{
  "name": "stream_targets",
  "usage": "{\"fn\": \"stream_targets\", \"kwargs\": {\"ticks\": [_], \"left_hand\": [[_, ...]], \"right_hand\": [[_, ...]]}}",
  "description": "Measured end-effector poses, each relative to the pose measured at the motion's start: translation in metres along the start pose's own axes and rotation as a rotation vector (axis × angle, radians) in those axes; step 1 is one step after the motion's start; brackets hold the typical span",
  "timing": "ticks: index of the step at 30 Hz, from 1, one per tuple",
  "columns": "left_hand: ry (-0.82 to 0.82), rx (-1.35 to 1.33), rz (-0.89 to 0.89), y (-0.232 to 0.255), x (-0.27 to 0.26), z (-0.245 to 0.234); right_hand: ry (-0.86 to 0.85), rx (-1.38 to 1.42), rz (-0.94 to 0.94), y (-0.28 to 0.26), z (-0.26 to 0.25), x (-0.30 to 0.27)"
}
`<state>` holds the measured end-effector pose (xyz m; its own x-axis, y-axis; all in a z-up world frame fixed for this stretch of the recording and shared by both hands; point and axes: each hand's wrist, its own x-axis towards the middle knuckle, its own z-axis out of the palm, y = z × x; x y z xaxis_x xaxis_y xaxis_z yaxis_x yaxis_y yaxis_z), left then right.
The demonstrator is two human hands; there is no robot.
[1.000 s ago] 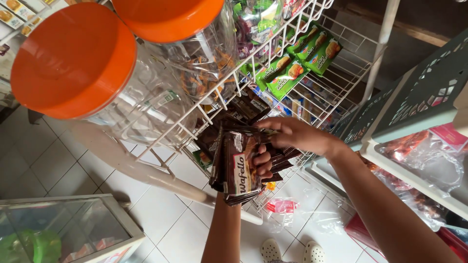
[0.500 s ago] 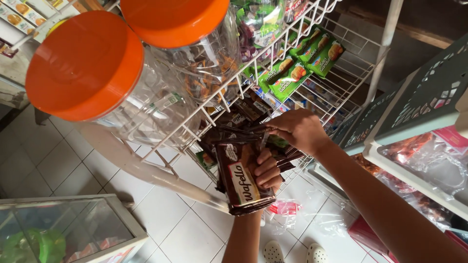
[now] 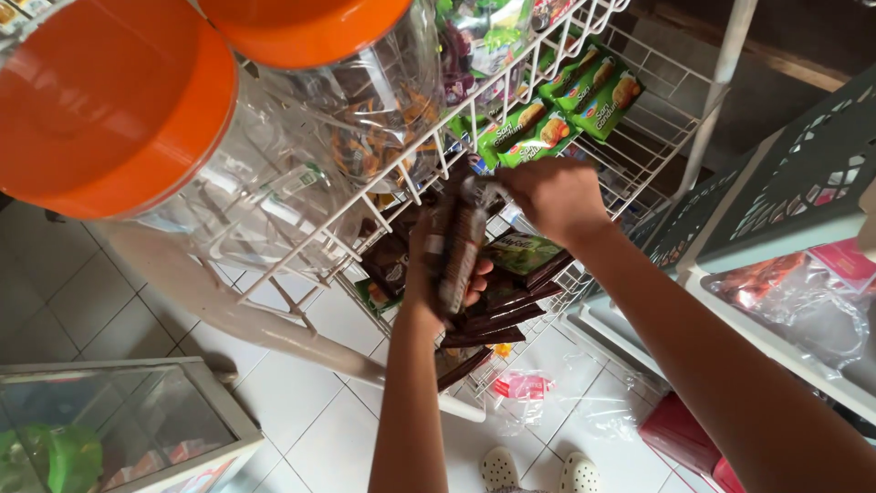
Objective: Organizes various snack packets and cookie boxes onto shelves and hanging strips in a small retail stall.
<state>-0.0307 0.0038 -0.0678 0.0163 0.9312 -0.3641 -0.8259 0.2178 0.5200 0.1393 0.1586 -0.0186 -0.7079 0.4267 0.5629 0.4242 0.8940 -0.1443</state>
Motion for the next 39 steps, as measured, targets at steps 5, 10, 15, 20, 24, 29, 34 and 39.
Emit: {"fn": "stream_targets", "kwargs": {"ticks": [5,10,15,20,24,29,34,39], "left_hand": [[0.688,1.193,0.204,0.008,0.000,-0.012],[0.804,1.382,0.661,0.004,-0.022,0.067],[0.639,1.697,1.271,-0.004,-0.014,0.085],[0.557,1.358,0.829,-0.010,-0.018,0.071],[0.525,1.168,0.900,-0.031,-0.042,0.060],[0.610,0.783,0.944,-0.035,-0.043,0.029],[0.786,0.919,0.788,-0.021,-0.011,0.045],[1.203,1.841,1.434,-0.023,-0.026,0.115]], "right_hand": [[0.071,0.004,0.067,0.001,-0.008,0.019],[-0.017,0.033,0.118,-0.015,-0.027,0.020],[-0.017,0.038,0.102,-0.021,-0.047,0.019],[0.011,-0.102,-0.013,0.014,-0.047,0.011],[-0.169,-0.465,0.076,0.084,-0.026,-0.018],[-0.345,-0.331,0.591,0.093,-0.059,-0.024],[-0.125,0.230,0.597,0.083,-0.043,-0.043],[-0.253,0.837,0.575,0.038,-0.077,-0.036]]}}
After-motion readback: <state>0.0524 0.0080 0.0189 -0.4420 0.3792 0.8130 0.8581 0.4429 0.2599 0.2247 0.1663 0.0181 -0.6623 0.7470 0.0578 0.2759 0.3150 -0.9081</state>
